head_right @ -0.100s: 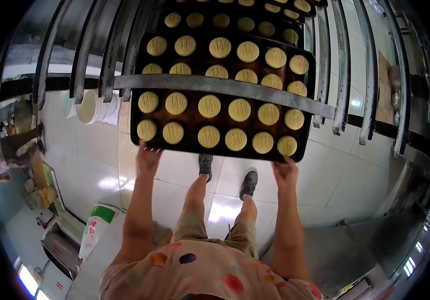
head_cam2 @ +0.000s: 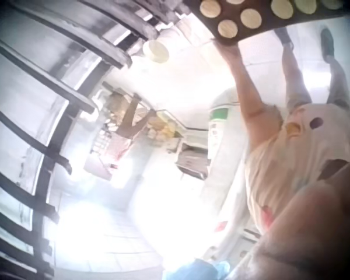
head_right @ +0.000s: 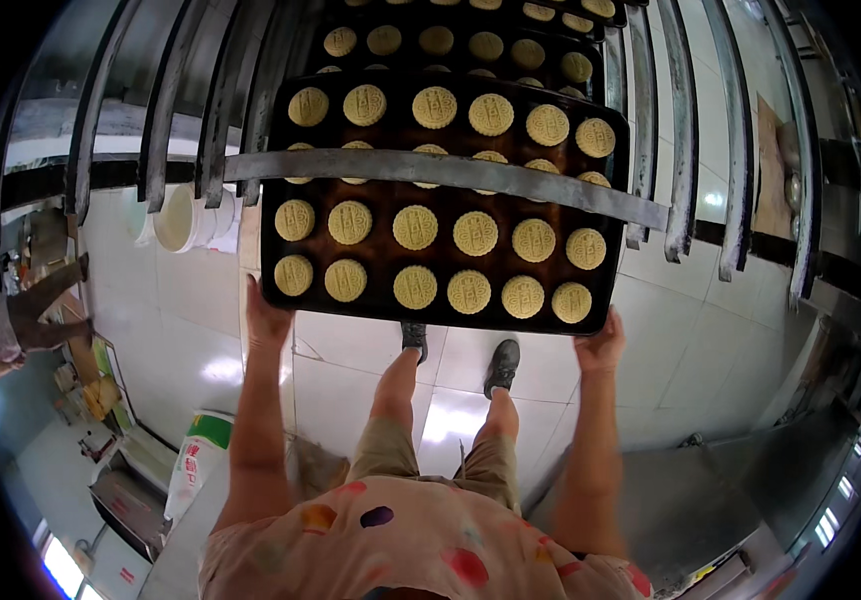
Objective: The person carries trays of cookies from a rack and slides them into an industrial oven.
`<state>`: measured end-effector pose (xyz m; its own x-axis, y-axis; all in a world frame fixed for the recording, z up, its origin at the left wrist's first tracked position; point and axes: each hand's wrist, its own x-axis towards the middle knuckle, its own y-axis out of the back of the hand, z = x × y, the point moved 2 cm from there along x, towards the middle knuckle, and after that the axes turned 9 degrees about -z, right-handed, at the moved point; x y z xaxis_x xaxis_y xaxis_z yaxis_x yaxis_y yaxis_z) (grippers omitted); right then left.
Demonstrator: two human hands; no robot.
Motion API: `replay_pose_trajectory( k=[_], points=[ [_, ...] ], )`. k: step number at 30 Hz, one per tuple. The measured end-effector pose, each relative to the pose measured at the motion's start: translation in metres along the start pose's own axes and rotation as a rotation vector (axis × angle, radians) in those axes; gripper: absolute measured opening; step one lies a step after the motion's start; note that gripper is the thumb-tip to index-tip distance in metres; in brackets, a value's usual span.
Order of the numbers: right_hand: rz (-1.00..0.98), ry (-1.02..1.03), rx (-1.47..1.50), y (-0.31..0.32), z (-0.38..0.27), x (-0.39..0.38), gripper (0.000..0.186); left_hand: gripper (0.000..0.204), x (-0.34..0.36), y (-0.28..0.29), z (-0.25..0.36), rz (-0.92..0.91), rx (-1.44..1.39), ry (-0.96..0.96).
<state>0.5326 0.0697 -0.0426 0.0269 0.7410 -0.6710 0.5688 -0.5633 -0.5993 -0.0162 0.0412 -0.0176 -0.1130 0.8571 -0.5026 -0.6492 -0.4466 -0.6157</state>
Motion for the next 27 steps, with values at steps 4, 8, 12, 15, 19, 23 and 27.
replay_pose_trajectory(
  k=[4, 8, 12, 15, 19, 23, 27],
  points=[
    [-0.088, -0.114, -0.372, 0.004, -0.029, 0.035, 0.053, 0.066, 0.042, -0.004, 0.044, -0.094, 0.397, 0.261],
    [0.248, 0.129, -1.038, -0.04, -0.022, 0.029, 0.073, 0.07, 0.063, -0.005, 0.044, 0.288, 0.883, 0.181],
    [0.439, -0.031, -1.107, -0.02, -0.022, -0.004, 0.082, 0.075, 0.011, -0.014, 0.034, 0.317, 0.917, 0.015],
    [0.487, 0.031, -1.273, 0.025, -0.014, -0.056, 0.085, 0.073, -0.059, 0.003, 0.021, 0.353, 0.849, 0.133],
    [0.481, -0.046, -1.498, 0.062, -0.019, -0.12, 0.08, 0.065, -0.137, 0.027, -0.008, 0.364, 0.668, 0.117],
    [0.524, -0.208, -1.507, 0.047, -0.05, -0.164, 0.078, 0.064, -0.216, 0.012, -0.049, 0.244, 0.479, 0.147],
    [0.556, -0.119, -1.517, 0.108, -0.096, -0.248, 0.081, 0.077, -0.293, -0.032, -0.122, 0.113, 0.426, 0.247]
  ],
)
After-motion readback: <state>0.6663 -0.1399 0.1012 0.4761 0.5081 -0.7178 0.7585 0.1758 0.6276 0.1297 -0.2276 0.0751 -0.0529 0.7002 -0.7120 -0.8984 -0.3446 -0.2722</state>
